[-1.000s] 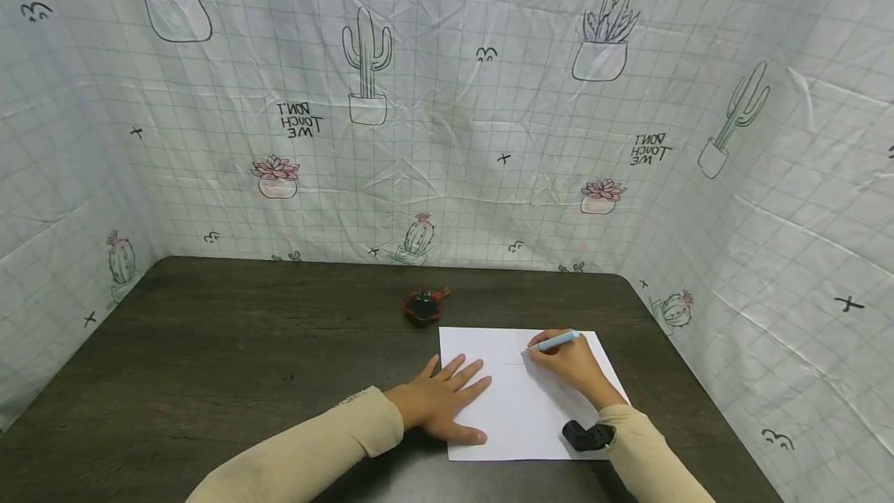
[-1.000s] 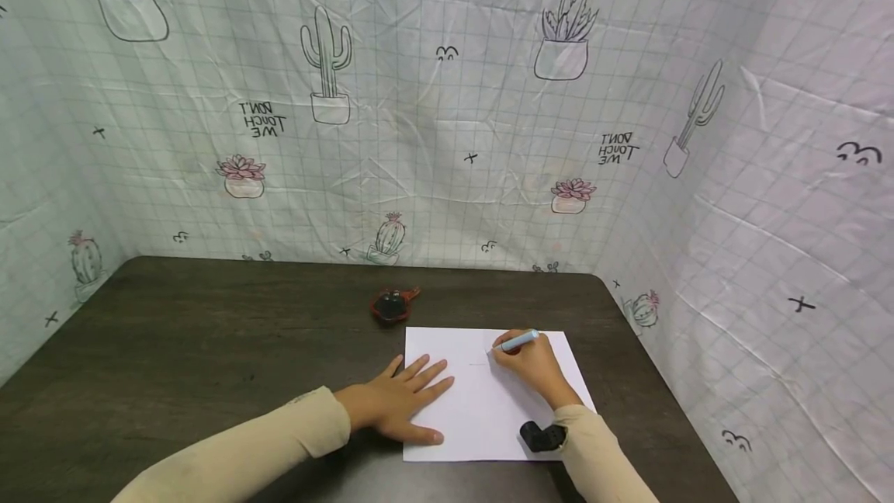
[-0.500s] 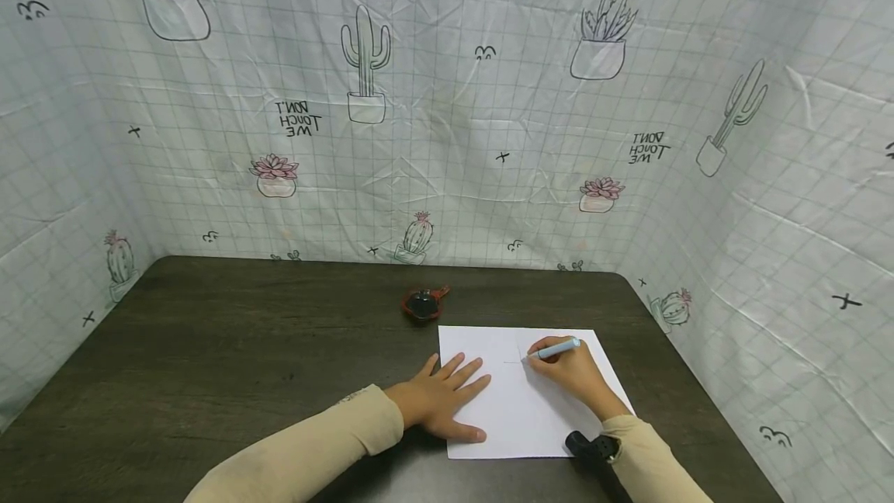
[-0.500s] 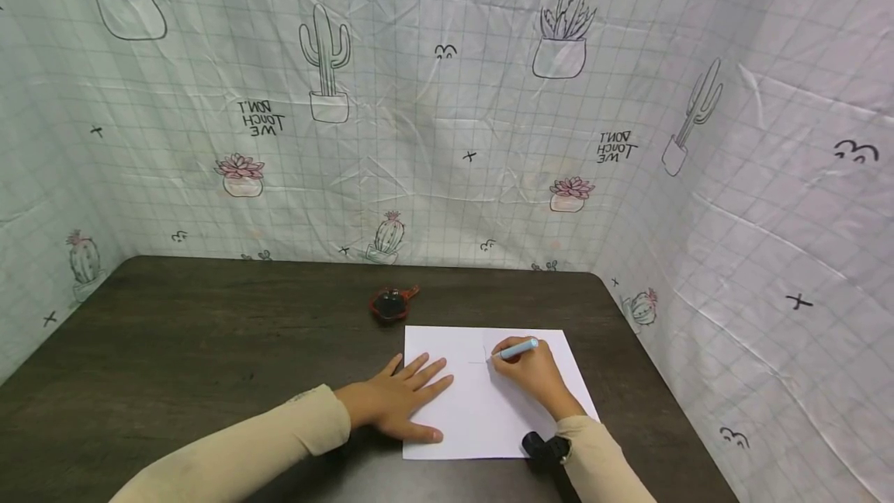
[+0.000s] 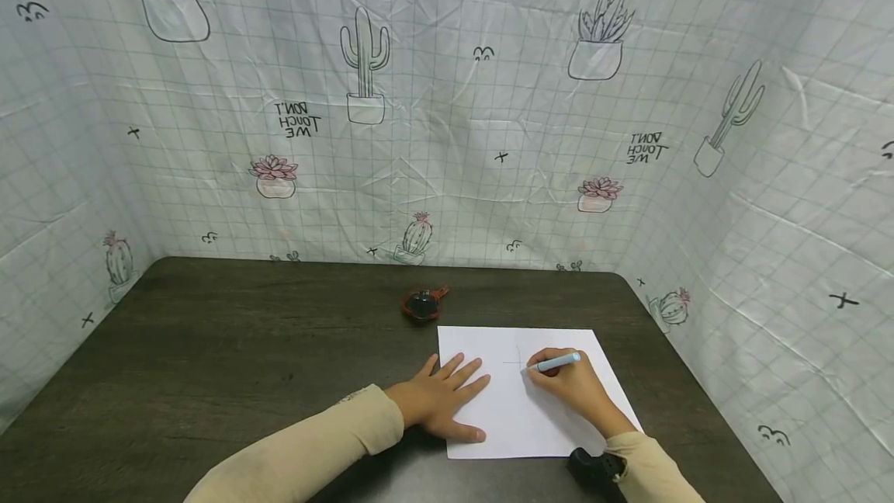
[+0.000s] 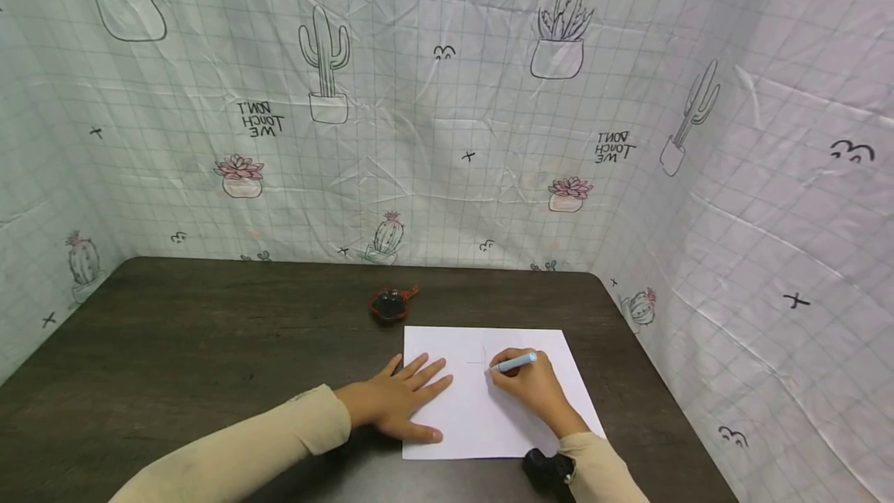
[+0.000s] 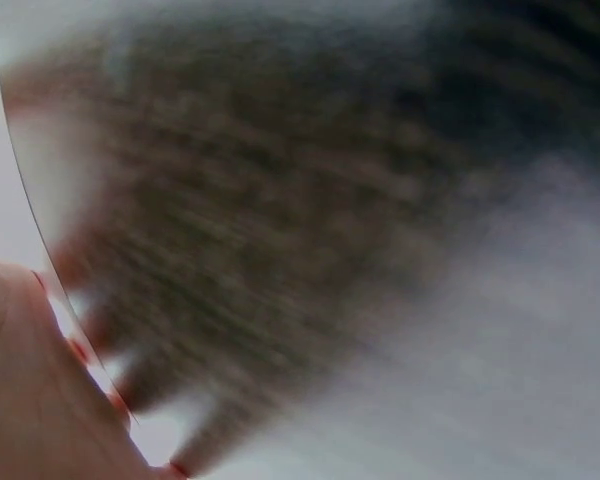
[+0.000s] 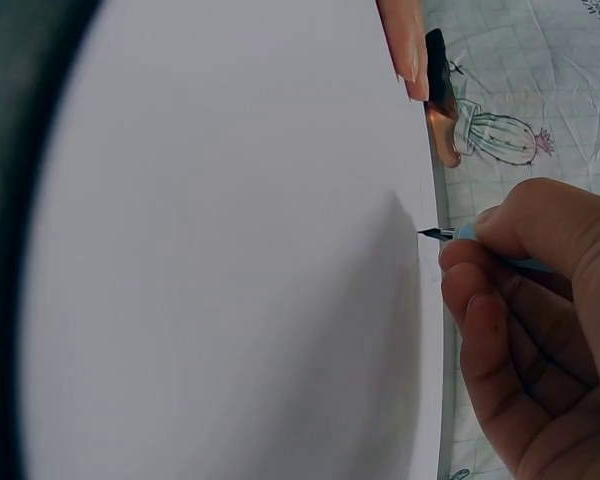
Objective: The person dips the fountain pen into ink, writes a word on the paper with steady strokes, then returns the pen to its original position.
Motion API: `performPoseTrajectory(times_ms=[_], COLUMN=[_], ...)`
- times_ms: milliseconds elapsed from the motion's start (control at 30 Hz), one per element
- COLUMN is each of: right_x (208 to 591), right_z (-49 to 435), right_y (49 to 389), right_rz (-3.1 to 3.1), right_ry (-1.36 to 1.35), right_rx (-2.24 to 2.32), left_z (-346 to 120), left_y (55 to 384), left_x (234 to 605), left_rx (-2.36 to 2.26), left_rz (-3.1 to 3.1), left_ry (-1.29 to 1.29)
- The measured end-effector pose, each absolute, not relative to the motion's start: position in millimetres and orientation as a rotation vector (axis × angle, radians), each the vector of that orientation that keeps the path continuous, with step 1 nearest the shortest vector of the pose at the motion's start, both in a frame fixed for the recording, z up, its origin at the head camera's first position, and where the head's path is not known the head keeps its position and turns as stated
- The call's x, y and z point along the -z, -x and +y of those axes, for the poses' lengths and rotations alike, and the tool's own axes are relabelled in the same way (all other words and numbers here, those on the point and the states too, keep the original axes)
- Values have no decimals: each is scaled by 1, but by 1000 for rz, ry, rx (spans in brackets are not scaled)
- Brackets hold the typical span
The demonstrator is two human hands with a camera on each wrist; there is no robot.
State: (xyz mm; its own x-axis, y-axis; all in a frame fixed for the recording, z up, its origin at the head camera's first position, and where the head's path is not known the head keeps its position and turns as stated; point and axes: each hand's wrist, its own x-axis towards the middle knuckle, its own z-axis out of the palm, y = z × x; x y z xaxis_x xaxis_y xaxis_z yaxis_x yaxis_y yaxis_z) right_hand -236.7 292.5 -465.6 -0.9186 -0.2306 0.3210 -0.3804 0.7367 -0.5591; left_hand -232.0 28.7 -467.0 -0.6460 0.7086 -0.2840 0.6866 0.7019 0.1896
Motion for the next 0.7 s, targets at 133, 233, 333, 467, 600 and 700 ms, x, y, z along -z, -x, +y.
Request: performPoseTrajectory(times_ms=[133,233,333,467,600,700], right_x=[466,467,467,465,463,461], right_z=[291,290,289,286,283,280], right_y=[232,228,224,219,213,209], right_rz=[-2702,-2705,-2710,-2723,-2739,-2736], right_ry=[-502,-508,-510,-525,-541,-562], right_rx=[-949,-951,-948,-946,-987,-1016], left_z=[29,29,30,29,29,29], left_y=[232,235,238,237,236,238], left_x=[468,475,480,477,476,479], left_rx=[-97,-104,-116,-121,-115,-121], left_rz=[2580,2584,2594,2598,2601,2601], left_ry=[-1088,-1104,-1120,-1113,-1114,-1130])
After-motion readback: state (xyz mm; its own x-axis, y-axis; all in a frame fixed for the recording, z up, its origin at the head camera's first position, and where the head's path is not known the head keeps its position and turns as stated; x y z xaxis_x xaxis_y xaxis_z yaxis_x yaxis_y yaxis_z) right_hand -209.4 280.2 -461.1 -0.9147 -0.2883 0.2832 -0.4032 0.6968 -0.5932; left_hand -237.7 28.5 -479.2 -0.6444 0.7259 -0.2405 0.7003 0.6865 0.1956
